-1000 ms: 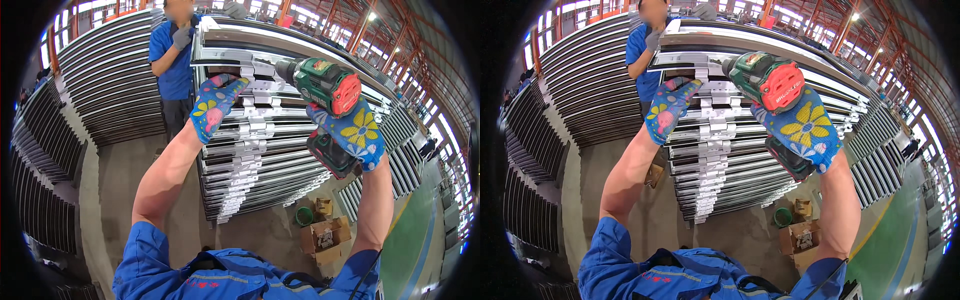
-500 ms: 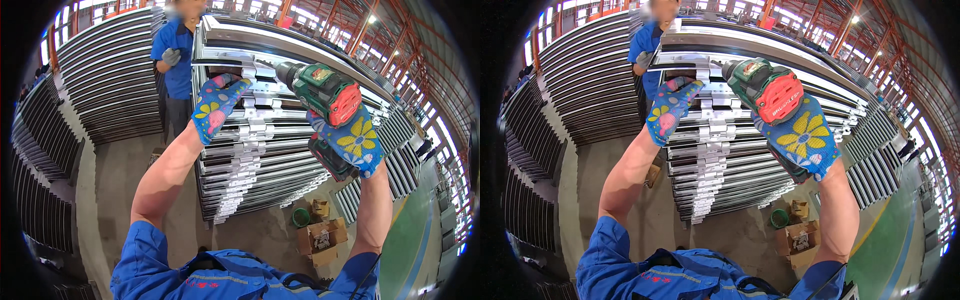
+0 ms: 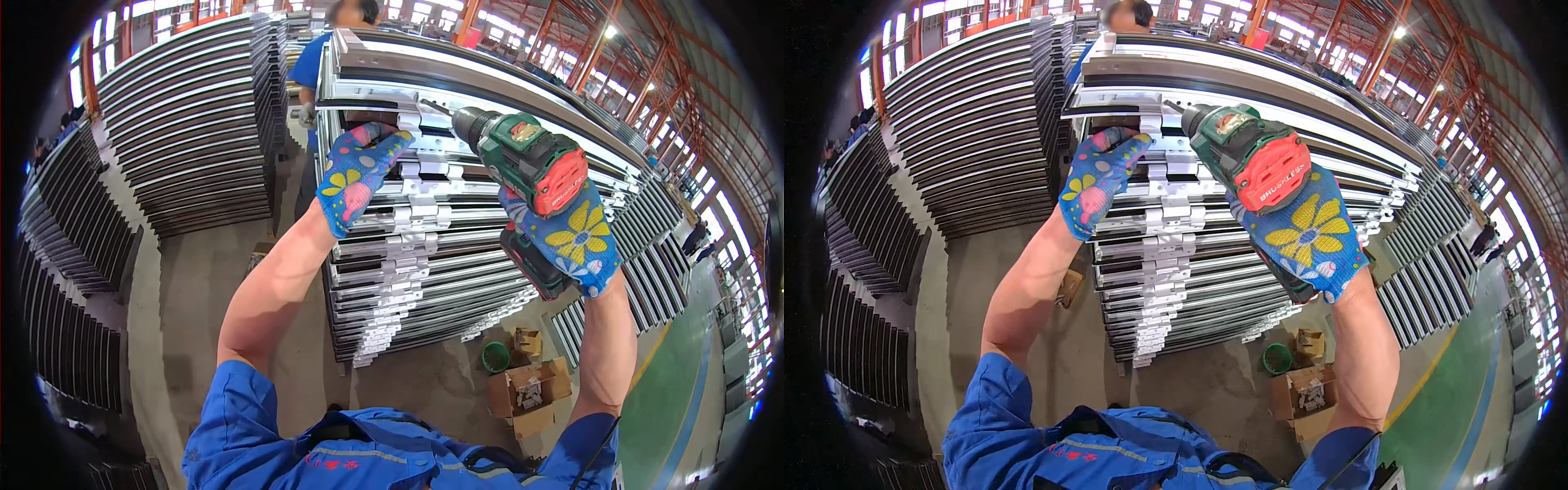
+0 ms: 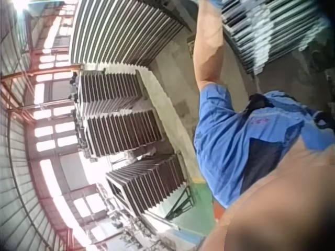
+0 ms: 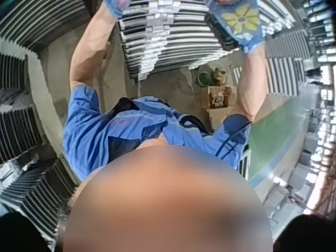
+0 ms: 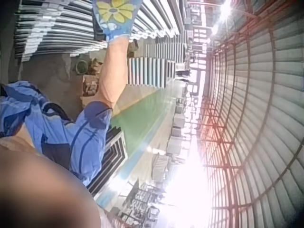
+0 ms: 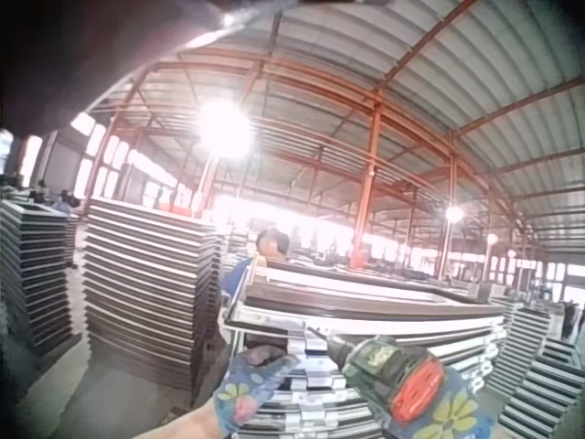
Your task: Using a cordless power drill to fasten screws into stacked metal frames on a production floor.
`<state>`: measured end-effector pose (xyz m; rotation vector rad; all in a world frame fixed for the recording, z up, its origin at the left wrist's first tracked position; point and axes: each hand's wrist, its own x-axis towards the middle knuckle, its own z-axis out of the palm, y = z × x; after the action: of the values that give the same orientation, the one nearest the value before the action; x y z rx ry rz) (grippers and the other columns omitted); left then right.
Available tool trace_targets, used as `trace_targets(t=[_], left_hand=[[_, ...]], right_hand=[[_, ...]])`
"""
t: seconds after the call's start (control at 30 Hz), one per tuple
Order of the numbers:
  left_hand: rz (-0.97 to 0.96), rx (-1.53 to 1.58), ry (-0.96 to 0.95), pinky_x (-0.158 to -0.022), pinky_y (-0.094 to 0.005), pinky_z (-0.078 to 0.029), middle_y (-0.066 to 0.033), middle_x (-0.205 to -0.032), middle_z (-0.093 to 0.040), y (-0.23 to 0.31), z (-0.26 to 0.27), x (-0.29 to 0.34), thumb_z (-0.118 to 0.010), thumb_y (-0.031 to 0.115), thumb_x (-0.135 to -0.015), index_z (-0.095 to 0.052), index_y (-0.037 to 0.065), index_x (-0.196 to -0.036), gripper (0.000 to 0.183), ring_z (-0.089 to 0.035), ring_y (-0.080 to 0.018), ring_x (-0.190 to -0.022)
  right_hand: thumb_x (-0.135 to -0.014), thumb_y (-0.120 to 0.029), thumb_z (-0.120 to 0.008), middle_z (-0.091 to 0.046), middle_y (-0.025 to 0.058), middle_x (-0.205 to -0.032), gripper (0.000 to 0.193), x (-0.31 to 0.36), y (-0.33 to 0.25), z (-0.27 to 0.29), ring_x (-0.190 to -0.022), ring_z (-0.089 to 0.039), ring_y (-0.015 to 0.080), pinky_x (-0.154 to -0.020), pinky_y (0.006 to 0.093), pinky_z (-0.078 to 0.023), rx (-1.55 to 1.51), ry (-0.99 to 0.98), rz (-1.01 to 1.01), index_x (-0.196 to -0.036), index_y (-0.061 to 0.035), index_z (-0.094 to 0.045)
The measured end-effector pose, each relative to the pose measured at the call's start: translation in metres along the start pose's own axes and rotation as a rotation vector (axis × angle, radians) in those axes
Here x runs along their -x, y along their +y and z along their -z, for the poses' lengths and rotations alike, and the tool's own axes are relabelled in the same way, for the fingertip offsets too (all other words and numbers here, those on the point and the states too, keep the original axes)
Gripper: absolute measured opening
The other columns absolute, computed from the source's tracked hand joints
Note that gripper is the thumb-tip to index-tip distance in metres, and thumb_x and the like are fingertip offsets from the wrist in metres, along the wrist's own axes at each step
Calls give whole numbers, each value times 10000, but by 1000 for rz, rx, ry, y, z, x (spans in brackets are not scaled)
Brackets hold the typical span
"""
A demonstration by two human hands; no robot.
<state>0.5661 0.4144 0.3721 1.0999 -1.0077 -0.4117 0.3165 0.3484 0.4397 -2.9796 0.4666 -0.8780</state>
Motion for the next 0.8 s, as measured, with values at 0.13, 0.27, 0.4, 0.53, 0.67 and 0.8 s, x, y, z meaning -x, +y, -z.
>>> trace_targets(t=[0.13, 0.27, 0.4, 0.53, 0.67, 0.8], left_hand=[[4, -12, -16, -620, -228, -405, -4, -753, -577, -1, 1, 0, -635, 208, -819, -616, 38, -908, 194, -485, -77, -674], [9, 14, -12, -614, -225, -401, -1, -754, -578, -2, 1, -1, -635, 211, -819, -618, 42, -908, 192, -482, -74, -672], [20, 27, 3, -607, -224, -396, 1, -743, -577, -3, 0, -1, -637, 211, -817, -621, 41, -902, 191, -479, -72, -664], [-2, -9, 0, -603, -224, -395, 2, -725, -574, -3, 0, -1, -637, 207, -818, -626, 39, -889, 183, -477, -69, -656], [-11, -4, 1, -598, -225, -395, 2, -721, -575, -5, 1, -2, -635, 205, -819, -628, 37, -882, 179, -476, -68, -654], [-39, 10, -4, -593, -225, -395, -1, -719, -575, -7, 1, -3, -633, 198, -821, -627, 32, -878, 176, -477, -70, -650]], right_hand=[[-817, -258, -596, -564, 78, -1083, 341, 4, 4, -4, -1002, -513, 247, -902, 343, -377, 65, -19, -40, -1097, -81, -512], [-795, -192, -605, -594, 92, -1009, 279, 5, 9, -10, -906, -564, 269, -795, 341, -449, 165, 27, 14, -1045, -78, -563], [-784, -175, -611, -610, 97, -965, 259, 6, 8, -14, -865, -586, 280, -760, 338, -474, 32, 94, 32, -1024, -79, -584], [-780, -184, -617, -621, 92, -942, 257, 5, 0, -11, -851, -594, 272, -758, 337, -475, 23, 74, 45, -1012, -78, -587], [-777, -185, -622, -624, 84, -945, 254, 1, -9, -8, -855, -597, 262, -761, 337, -475, 124, 73, 74, -1006, -80, -588], [-775, -185, -623, -626, 78, -949, 248, 0, -10, -8, -859, -596, 261, -762, 338, -474, 376, 98, 174, -998, -81, -590]])
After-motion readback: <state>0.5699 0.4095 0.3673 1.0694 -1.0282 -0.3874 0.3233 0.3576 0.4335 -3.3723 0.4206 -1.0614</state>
